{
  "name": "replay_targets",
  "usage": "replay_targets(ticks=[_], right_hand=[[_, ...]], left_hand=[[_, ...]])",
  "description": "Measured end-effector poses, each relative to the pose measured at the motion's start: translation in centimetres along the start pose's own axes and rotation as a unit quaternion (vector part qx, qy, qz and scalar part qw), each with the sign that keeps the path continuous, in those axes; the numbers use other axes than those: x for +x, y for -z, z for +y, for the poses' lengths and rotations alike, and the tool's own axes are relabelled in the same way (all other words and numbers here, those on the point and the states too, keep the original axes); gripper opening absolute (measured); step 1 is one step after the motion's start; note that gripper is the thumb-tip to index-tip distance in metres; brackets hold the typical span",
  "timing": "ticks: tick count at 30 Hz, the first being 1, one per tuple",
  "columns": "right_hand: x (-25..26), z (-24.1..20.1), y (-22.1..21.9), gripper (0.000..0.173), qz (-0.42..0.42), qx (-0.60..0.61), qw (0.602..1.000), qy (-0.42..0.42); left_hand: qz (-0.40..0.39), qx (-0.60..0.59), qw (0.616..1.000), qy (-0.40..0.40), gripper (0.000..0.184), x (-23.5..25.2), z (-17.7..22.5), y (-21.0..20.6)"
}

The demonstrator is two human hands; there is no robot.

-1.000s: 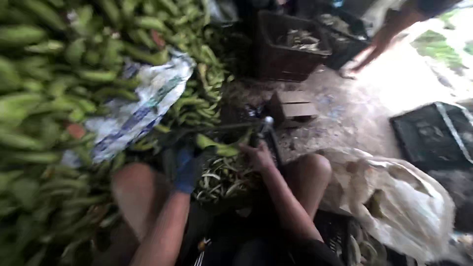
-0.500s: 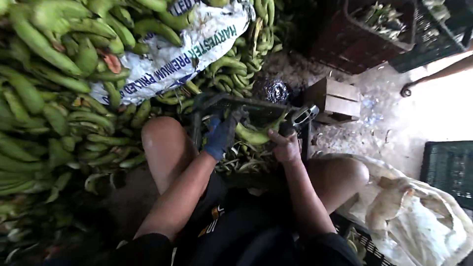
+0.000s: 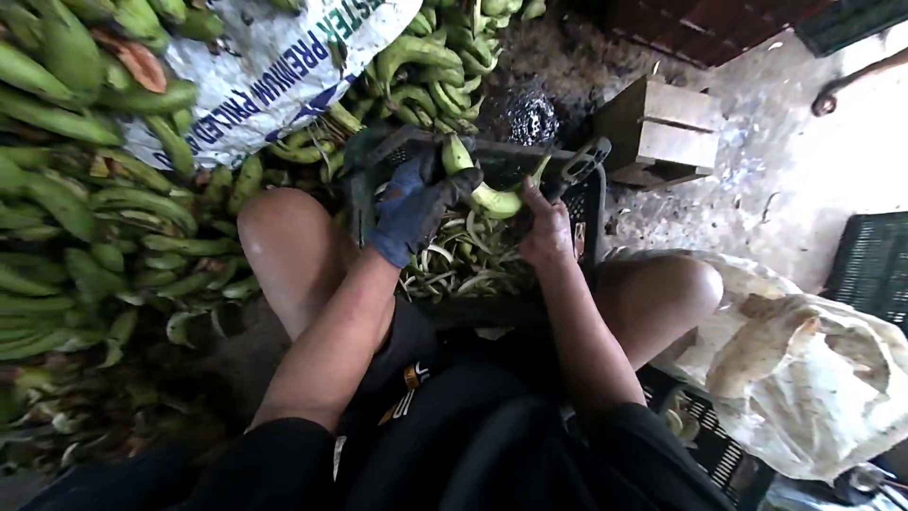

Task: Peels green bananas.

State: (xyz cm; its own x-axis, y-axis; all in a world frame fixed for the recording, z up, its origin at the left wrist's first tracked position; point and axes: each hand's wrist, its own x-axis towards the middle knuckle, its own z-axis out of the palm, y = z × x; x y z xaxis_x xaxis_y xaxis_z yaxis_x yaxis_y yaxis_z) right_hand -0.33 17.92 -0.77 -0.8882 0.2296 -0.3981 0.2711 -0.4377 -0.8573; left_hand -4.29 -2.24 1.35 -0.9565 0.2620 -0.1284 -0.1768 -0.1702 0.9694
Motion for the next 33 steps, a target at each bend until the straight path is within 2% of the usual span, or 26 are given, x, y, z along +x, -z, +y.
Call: replay_targets(ticks=[2, 3, 5, 7, 8, 9, 11, 13, 15, 18, 20, 22, 24, 27, 30, 33], right_hand=[[-0.1, -0.2, 0.2, 0.024, 0.021, -0.055, 0.998, -0.027], [-0.3, -0.2, 0.2, 0.028, 0.044, -0.127, 0.991, -0.009], [-0.5, -0.2, 1.0, 0.050, 0.068, -0.303, 0.947, 0.082], [-0.6, 0.0, 1.6, 0.062, 0.019, -0.388, 0.904, 0.181], [-0.8, 0.0, 1.4, 0.064, -0.019, -0.407, 0.890, 0.204], [-1.2, -0.1, 0.9, 0.066, -0.060, -0.423, 0.880, 0.209], [-1.7, -0.4, -0.2, 0.068, -0.124, -0.464, 0.861, 0.166], [-1.8, -0.4, -0.5, 0.061, -0.163, -0.478, 0.857, 0.102], [-1.6, -0.2, 0.1, 0.052, -0.182, -0.446, 0.874, 0.066], [-1.1, 0.1, 0.8, 0.046, -0.164, -0.345, 0.924, 0.018], [-1.0, 0.2, 1.0, 0.047, -0.148, -0.236, 0.960, -0.018], [-0.9, 0.3, 1.1, 0.046, -0.136, -0.132, 0.981, -0.030], [-0.8, 0.1, 1.3, 0.041, -0.123, -0.088, 0.988, -0.019], [-0.9, -0.2, 1.3, 0.033, -0.113, -0.037, 0.993, -0.005], [-1.0, -0.2, 1.2, 0.022, -0.113, 0.006, 0.993, -0.013], [-1.1, -0.4, 1.3, 0.020, -0.109, -0.024, 0.994, 0.006]], left_hand=[[0.026, -0.008, 0.999, 0.016, 0.045, 0.2, -0.6, -0.2], [0.061, 0.014, 0.998, 0.026, 0.045, 0.3, -0.7, -0.4], [0.128, 0.089, 0.987, 0.042, 0.054, 0.8, -1.3, -0.1], [0.150, 0.155, 0.975, 0.052, 0.057, 1.2, -2.1, 0.4], [0.141, 0.179, 0.972, 0.062, 0.055, 1.2, -2.2, 0.5], [0.125, 0.190, 0.971, 0.071, 0.051, 1.0, -2.2, 0.2], [0.099, 0.226, 0.966, 0.076, 0.039, 0.3, -1.8, -1.0], [0.079, 0.343, 0.932, 0.085, 0.036, -0.5, -1.1, -1.8], [0.070, 0.391, 0.911, 0.112, 0.036, -0.8, -0.6, -2.2], [0.089, 0.335, 0.932, 0.109, 0.037, -0.2, -1.3, -2.0], [0.105, 0.239, 0.962, 0.073, 0.037, 0.0, -1.3, -1.8], [0.120, 0.062, 0.990, 0.038, 0.037, 0.6, -1.2, -1.5], [0.131, -0.001, 0.991, 0.028, 0.038, 1.1, -1.2, -0.4], [0.161, -0.023, 0.985, 0.057, 0.041, 1.2, -0.8, 0.6], [0.149, -0.044, 0.986, 0.055, 0.040, 1.0, -0.6, 1.0], [0.136, -0.052, 0.989, 0.034, 0.038, 0.7, -0.6, 1.1]])
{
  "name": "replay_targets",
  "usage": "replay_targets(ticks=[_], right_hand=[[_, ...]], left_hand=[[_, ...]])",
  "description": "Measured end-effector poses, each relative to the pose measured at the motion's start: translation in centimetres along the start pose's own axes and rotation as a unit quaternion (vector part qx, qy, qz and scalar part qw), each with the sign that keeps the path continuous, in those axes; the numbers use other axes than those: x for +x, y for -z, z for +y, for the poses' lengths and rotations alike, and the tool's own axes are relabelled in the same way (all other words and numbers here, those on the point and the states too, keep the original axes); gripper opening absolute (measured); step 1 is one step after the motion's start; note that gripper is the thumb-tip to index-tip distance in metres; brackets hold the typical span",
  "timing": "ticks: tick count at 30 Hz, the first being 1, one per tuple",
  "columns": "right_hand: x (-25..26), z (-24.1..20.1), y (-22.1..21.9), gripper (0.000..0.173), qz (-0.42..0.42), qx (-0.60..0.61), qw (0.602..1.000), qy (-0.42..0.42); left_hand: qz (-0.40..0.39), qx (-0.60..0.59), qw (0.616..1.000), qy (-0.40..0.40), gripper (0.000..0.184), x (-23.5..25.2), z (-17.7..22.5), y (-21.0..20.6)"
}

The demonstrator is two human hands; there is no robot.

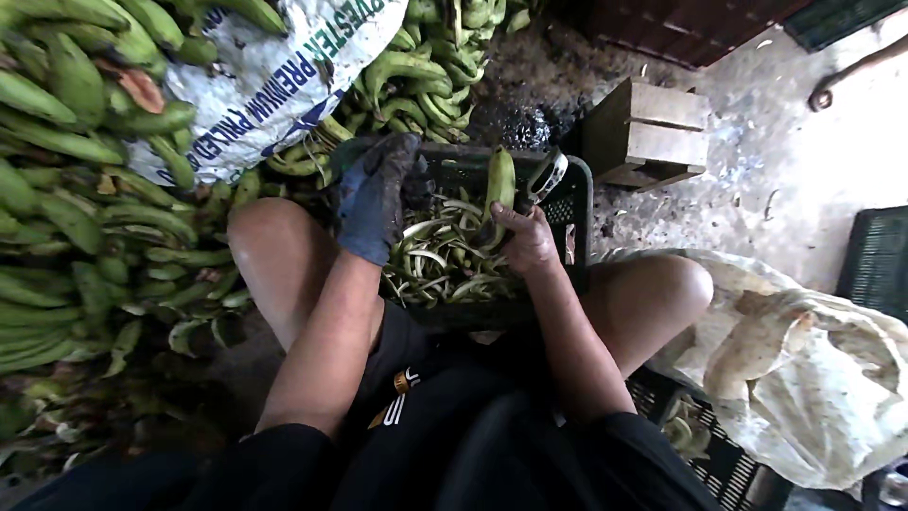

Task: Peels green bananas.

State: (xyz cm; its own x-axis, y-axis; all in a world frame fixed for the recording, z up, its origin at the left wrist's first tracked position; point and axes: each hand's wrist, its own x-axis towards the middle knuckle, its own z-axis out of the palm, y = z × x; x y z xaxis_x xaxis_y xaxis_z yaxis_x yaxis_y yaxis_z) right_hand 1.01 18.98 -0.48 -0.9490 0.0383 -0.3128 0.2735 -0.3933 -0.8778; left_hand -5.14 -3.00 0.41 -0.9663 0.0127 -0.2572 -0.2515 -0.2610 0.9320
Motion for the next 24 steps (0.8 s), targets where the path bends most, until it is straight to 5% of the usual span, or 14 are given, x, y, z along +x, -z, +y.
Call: replay_targets(ticks=[3, 5, 10, 14, 17, 20, 24], right_hand=[[0.0, -0.8, 0.7, 0.032, -0.001, -0.196, 0.979, 0.055], [-0.4, -1.9, 1.3, 0.042, 0.010, -0.398, 0.915, 0.070], [0.1, -2.8, 4.5, 0.040, 0.123, -0.637, 0.755, -0.096], [2.6, -2.6, 2.0, 0.034, 0.172, -0.581, 0.794, -0.050], [6.1, -1.9, -1.4, 0.034, 0.108, -0.580, 0.807, 0.038], [11.3, -1.5, -4.9, 0.038, 0.021, -0.619, 0.777, 0.112], [21.3, 0.4, -9.2, 0.034, -0.163, -0.684, 0.708, 0.064]], left_hand=[[0.020, -0.051, 0.998, -0.040, 0.036, 0.2, 1.0, 1.1], [0.047, -0.076, 0.993, -0.081, 0.034, 0.0, 2.6, 2.1], [0.077, -0.134, 0.979, -0.130, 0.027, -0.3, 4.8, 4.8], [0.079, -0.148, 0.980, -0.112, 0.033, -0.1, 5.0, 5.7], [0.084, -0.181, 0.975, -0.099, 0.033, 0.7, 4.8, 6.5], [0.106, -0.246, 0.959, -0.090, 0.034, 1.7, 5.0, 7.7], [0.100, -0.347, 0.930, -0.071, 0.039, 3.3, 4.6, 9.7]])
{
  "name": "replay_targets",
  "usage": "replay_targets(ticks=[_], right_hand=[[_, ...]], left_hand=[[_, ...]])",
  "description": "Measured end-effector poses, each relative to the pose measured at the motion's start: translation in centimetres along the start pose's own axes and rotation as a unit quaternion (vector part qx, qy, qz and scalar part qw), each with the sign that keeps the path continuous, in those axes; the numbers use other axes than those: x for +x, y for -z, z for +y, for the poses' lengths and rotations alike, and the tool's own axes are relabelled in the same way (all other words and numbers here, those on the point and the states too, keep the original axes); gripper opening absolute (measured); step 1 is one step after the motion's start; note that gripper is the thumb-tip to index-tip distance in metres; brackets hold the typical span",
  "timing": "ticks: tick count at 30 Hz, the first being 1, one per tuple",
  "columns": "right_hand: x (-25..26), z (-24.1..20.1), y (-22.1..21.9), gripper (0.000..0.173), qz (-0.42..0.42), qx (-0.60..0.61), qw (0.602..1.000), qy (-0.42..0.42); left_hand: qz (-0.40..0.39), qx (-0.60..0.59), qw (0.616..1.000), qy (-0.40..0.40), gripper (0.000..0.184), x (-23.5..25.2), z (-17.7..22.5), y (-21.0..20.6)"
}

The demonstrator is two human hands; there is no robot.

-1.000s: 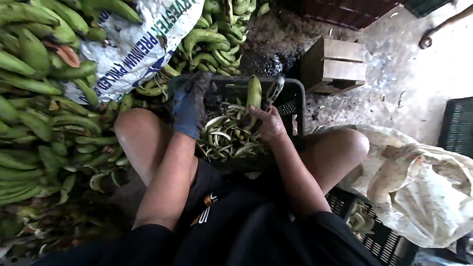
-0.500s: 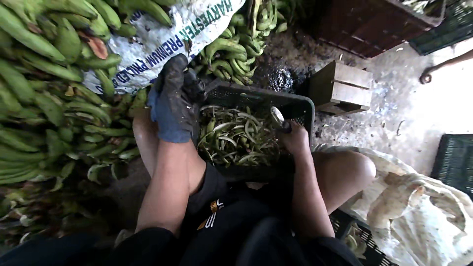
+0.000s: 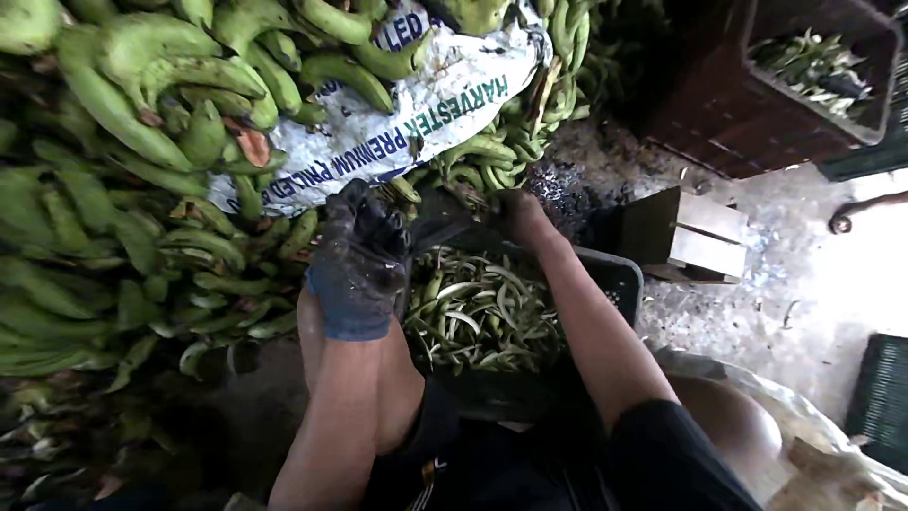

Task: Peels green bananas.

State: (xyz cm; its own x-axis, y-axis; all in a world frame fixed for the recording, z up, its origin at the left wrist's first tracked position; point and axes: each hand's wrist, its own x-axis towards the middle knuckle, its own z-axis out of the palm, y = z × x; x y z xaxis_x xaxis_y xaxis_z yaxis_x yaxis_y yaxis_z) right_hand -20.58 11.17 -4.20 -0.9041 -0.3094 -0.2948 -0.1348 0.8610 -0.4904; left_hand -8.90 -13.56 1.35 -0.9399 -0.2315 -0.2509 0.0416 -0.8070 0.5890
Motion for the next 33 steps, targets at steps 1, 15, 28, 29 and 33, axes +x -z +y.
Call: replay_targets(ticks=[1, 15, 28, 29, 33], right_hand=[[2.8, -0.1, -0.5, 0.032, -0.061, 0.001, 0.998, 0.009], [12.6, 0.5, -5.5, 0.040, -0.175, 0.101, 0.977, -0.067], [-4.4, 6.1, 8.9, 0.009, -0.081, 0.425, 0.902, -0.018], [-6.5, 5.5, 9.5, 0.011, -0.063, 0.381, 0.923, 0.005], [-15.8, 1.5, 10.3, 0.022, -0.075, 0.000, 0.993, 0.096]], left_hand=[[-0.006, -0.012, 1.000, 0.005, 0.039, 0.3, -0.1, 0.3], [0.019, 0.009, 0.998, 0.057, 0.040, 1.4, -0.2, -0.1], [-0.061, 0.197, 0.970, 0.128, 0.039, 0.0, -3.3, -2.1], [-0.083, 0.226, 0.960, 0.145, 0.039, -0.3, -3.8, -2.3], [-0.131, 0.318, 0.920, 0.190, 0.040, -1.3, -7.6, -1.6]])
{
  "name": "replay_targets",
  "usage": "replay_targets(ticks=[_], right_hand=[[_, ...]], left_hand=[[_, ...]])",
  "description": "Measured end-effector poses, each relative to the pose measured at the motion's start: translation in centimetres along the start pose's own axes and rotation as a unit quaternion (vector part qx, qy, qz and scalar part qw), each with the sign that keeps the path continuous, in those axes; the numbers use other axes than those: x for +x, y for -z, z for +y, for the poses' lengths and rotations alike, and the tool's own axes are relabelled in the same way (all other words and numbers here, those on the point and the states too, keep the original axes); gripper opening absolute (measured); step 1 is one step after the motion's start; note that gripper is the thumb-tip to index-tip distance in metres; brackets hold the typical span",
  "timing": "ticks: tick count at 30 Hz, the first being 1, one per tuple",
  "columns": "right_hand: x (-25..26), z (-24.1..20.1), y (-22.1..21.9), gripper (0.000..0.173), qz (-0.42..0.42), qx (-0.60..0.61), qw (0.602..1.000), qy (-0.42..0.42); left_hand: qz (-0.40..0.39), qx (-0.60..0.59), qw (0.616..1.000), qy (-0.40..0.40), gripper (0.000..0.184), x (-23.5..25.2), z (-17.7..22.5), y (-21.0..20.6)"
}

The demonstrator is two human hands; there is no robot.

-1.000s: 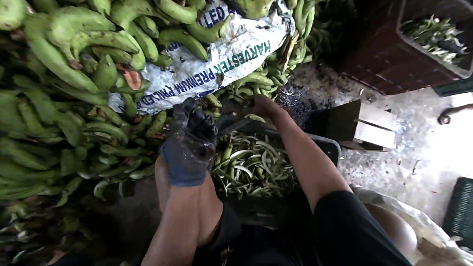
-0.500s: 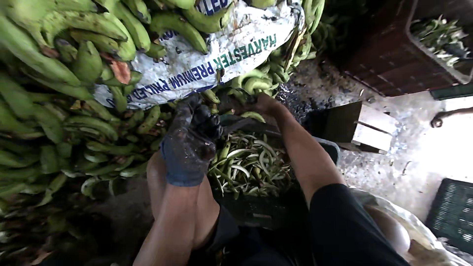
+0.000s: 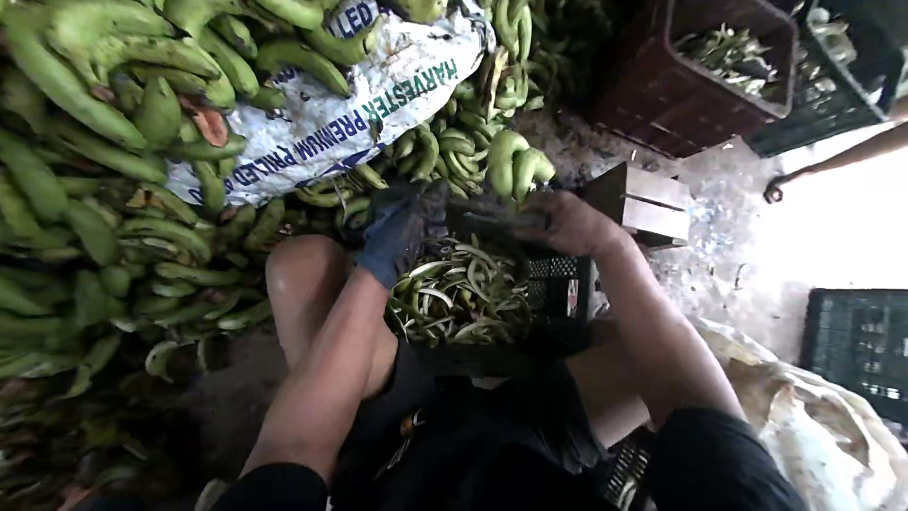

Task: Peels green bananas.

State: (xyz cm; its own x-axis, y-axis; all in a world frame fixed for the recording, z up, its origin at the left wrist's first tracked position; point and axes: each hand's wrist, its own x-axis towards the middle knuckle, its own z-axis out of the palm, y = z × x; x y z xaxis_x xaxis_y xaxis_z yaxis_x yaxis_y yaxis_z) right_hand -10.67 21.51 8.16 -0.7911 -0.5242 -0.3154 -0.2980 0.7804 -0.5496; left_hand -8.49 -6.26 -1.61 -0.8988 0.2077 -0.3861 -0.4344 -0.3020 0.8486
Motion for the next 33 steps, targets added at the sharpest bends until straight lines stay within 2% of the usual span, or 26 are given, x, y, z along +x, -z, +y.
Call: replay_targets(ticks=[2, 3, 5, 7, 10, 12, 15, 17, 19, 22, 24, 26, 28, 30, 31, 33], right_hand=[[-3.2, -2.7, -1.5, 0.026, -0.066, -0.194, 0.978, 0.028], [-4.6, -3.7, -2.4, 0.027, -0.082, -0.252, 0.964, 0.032], [-6.7, -4.9, -4.2, 0.018, -0.113, -0.325, 0.938, 0.044], [-8.0, -5.8, -5.6, 0.013, -0.153, -0.364, 0.918, 0.036], [-9.0, -6.8, -6.5, 0.016, -0.209, -0.407, 0.889, 0.014], [-9.5, -7.2, -6.9, 0.016, -0.230, -0.412, 0.881, 0.007], [-9.7, -7.2, -6.8, 0.017, -0.227, -0.396, 0.890, -0.013], [-9.7, -8.2, -6.8, 0.017, -0.230, -0.416, 0.880, -0.029], [-9.7, -9.6, -7.9, 0.016, -0.255, -0.430, 0.865, -0.029], [-9.2, -10.3, -8.9, 0.015, -0.280, -0.419, 0.864, -0.026], [-8.8, -9.0, -8.7, 0.014, -0.229, -0.418, 0.879, 0.001], [-8.8, -6.8, -7.8, 0.019, -0.080, -0.365, 0.926, 0.056], [-9.4, -5.7, -7.6, 0.032, 0.085, -0.241, 0.965, 0.053], [-9.8, -5.6, -9.5, 0.035, 0.220, -0.044, 0.974, -0.043], [-9.6, -5.7, -10.9, 0.041, 0.256, 0.077, 0.957, -0.108], [-8.7, -5.5, -14.1, 0.055, 0.239, 0.235, 0.916, -0.221]], left_hand=[[-0.003, 0.033, 0.999, 0.004, 0.041, 0.0, -1.5, -1.2], [-0.005, 0.053, 0.999, 0.011, 0.041, -0.3, -1.7, -2.1], [-0.007, 0.071, 0.997, 0.032, 0.042, -1.9, -1.6, -5.0], [0.013, 0.060, 0.998, 0.025, 0.043, -3.2, -2.5, -7.0], [0.051, 0.020, 0.998, -0.018, 0.048, -2.7, -6.0, -8.1], [0.023, 0.021, 0.998, -0.061, 0.048, -3.4, -7.2, -8.4], [-0.061, 0.068, 0.987, -0.129, 0.068, -4.6, -6.0, -8.3], [-0.065, 0.106, 0.988, -0.087, 0.072, -4.5, -5.5, -7.9], [-0.037, 0.163, 0.986, 0.000, 0.070, -4.3, -5.8, -7.9], [-0.004, 0.264, 0.961, 0.085, 0.063, -2.7, -6.9, -7.8], [0.032, 0.223, 0.973, 0.058, 0.064, -2.8, -6.6, -7.8], [0.099, 0.149, 0.983, -0.032, 0.069, -3.1, -4.7, -7.3], [0.176, 0.114, 0.971, -0.114, 0.080, -2.6, -2.9, -5.8], [0.246, 0.091, 0.951, -0.164, 0.091, -1.8, -2.1, -4.1], [0.268, 0.077, 0.944, -0.177, 0.093, -1.6, -1.8, -3.6], [0.286, 0.053, 0.936, -0.198, 0.093, -1.9, -1.4, -3.5]])
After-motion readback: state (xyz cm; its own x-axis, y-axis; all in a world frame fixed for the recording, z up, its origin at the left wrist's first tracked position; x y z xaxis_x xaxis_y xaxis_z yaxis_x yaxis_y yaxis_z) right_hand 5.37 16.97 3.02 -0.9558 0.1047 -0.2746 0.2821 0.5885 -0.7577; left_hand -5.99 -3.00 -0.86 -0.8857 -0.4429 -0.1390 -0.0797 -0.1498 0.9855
